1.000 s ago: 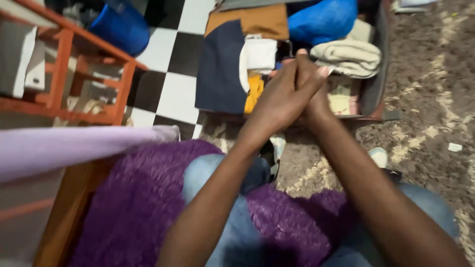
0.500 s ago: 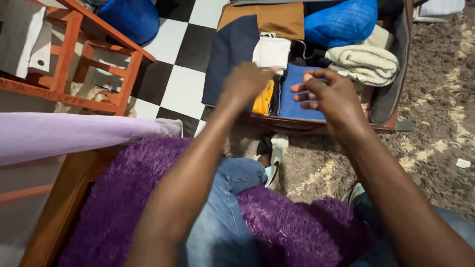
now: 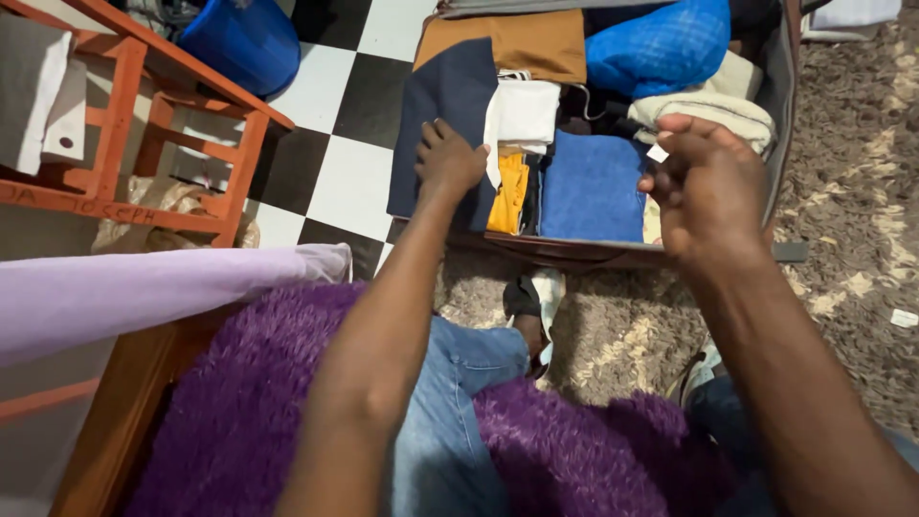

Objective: The recorder folds various small items of clothing on a rug and then packs them neatly into an open suitcase.

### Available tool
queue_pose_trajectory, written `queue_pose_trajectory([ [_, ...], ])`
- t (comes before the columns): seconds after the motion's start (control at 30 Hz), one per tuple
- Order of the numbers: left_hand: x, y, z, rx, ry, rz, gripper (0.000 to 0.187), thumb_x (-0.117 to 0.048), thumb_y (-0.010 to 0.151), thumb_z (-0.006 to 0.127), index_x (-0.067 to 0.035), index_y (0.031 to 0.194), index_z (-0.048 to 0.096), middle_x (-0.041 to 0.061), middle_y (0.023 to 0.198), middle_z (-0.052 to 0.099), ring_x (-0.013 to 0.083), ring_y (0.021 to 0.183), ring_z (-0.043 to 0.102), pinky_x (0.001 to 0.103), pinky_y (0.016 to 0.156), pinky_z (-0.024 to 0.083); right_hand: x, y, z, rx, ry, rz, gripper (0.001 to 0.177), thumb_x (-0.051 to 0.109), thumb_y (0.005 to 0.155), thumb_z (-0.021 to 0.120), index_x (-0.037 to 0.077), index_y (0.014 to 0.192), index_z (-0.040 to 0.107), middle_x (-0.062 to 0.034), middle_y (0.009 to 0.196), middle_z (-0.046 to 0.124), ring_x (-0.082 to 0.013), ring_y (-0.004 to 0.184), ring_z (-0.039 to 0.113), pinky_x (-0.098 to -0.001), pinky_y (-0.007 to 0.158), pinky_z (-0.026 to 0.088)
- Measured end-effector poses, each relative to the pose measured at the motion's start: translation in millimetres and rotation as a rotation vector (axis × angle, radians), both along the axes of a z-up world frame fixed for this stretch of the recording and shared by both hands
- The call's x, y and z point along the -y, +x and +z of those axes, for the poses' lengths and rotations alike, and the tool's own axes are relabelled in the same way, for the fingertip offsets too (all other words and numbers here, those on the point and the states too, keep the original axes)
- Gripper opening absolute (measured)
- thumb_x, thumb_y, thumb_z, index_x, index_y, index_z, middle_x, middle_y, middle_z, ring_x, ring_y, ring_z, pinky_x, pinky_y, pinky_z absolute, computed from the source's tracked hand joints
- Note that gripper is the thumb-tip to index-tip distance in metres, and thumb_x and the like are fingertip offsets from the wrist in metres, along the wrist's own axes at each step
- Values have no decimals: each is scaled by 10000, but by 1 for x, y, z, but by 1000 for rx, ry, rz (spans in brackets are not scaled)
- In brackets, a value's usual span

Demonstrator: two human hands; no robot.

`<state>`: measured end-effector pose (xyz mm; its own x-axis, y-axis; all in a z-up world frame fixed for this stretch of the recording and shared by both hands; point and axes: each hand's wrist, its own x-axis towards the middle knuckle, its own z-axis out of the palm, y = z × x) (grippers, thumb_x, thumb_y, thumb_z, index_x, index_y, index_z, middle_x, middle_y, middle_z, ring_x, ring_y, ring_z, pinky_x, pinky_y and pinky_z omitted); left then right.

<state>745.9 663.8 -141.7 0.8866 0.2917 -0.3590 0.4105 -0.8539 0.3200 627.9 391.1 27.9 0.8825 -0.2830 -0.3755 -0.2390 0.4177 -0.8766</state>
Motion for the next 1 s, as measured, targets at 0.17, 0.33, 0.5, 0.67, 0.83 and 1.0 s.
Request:
queue_pose_trajectory([
  [0.17,23,-7,35,106,-38,-151,1068,-570,882,735,31,1571,183,227,1664,112,473,1513,194,653,1147,265,19,3,-18,-21,179,-76,129,18,892,566,33,1018,583,-57,845,502,-121,560,421,-375,690,519],
  [0.33,70,-38,108,207,-303,-336,860,-625,927,660,39,1441,479,242,1454,522,393,1344,516,510,1090,438,25,0,-16,-13,228,-31,161,36,905,529,42,1062,565,-40,865,443,-119,589,379,-392,794,505],
  [0.5,141,-101,155,297,-942,-390,399,-390,919,636,-95,1152,768,68,910,834,167,700,793,317,641,615,6,-3,-11,-72,30,177,290,315,1100,442,74,1073,601,19,776,492,-101,649,472,-334,710,461],
  [0.67,158,-100,120,312,-807,-429,249,-282,937,682,-49,965,763,58,840,811,106,683,789,296,634,610,18,-7,-56,-98,0,170,409,394,1144,355,61,1080,583,7,828,600,-107,716,521,-293,658,424],
  [0.83,156,-92,113,108,-896,-305,223,-248,912,695,-47,875,786,53,750,817,105,624,784,284,604,615,16,-9,-58,-88,39,172,391,359,1162,371,40,1104,590,11,790,543,-105,682,478,-286,647,444],
  [1.0,154,-88,132,93,-1259,-256,186,-170,937,679,3,884,721,76,767,787,120,613,751,280,567,620,19,-3,-60,67,226,127,317,235,1155,387,-5,1141,593,-6,836,566,-85,664,443,-258,621,398],
])
